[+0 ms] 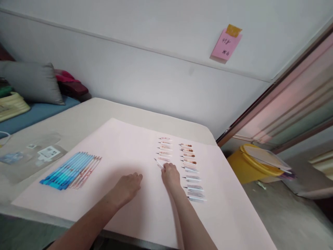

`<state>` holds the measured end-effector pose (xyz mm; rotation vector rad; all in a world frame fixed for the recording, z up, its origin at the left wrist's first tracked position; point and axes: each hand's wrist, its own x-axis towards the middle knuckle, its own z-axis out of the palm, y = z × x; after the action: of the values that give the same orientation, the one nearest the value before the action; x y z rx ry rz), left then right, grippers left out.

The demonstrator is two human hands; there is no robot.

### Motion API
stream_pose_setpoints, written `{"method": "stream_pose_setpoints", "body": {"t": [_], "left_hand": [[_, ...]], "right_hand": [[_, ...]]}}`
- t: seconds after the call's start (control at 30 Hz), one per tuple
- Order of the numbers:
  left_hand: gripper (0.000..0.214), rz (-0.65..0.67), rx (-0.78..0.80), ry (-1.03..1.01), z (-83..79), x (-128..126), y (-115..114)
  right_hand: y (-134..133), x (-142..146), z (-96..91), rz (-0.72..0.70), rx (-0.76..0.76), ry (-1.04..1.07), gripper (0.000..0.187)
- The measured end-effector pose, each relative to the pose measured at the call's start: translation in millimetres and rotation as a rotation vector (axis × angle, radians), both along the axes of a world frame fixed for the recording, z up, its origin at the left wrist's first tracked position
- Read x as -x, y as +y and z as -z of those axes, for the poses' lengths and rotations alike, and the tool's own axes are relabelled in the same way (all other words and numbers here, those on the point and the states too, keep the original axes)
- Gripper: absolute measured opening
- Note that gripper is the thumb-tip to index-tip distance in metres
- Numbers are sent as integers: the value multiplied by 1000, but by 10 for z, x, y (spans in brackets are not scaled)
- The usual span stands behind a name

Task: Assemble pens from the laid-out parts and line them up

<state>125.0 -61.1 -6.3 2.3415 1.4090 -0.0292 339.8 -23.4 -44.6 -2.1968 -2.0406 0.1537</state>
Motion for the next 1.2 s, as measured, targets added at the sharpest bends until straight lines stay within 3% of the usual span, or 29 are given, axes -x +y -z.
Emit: {"method": "stream_pose_setpoints", "body": {"t": [0.27, 0.47, 0.57, 0.73, 0.93, 1.07, 1.2], "left_hand": [[12, -533, 438, -755, -33, -187, 39], [13, -813, 848, -1125, 78, -486, -139], [13, -947, 960, -1270, 146, -601, -208], [5, -1006, 1044, -1498, 132, -721, -208], [10, -1102, 980, -1657, 127, -698, -184], [8, -1156, 962, -1698, 86, -580, -121], [9, -1189, 938, -1776, 5, -449, -25]], "right_hand": [[-287, 198, 0, -63, 36, -111, 17], [-494, 245, -44, -73, 54, -156, 19], [-528, 246, -130, -98, 48, -164, 18], [-613, 332, -301, -170, 39, -86, 17], [-657, 366, -446, -262, 93, 159, 23], [-575, 249, -369, -37, 34, 87, 22], [-445, 164, -136, 117, 119, -15, 18]]}}
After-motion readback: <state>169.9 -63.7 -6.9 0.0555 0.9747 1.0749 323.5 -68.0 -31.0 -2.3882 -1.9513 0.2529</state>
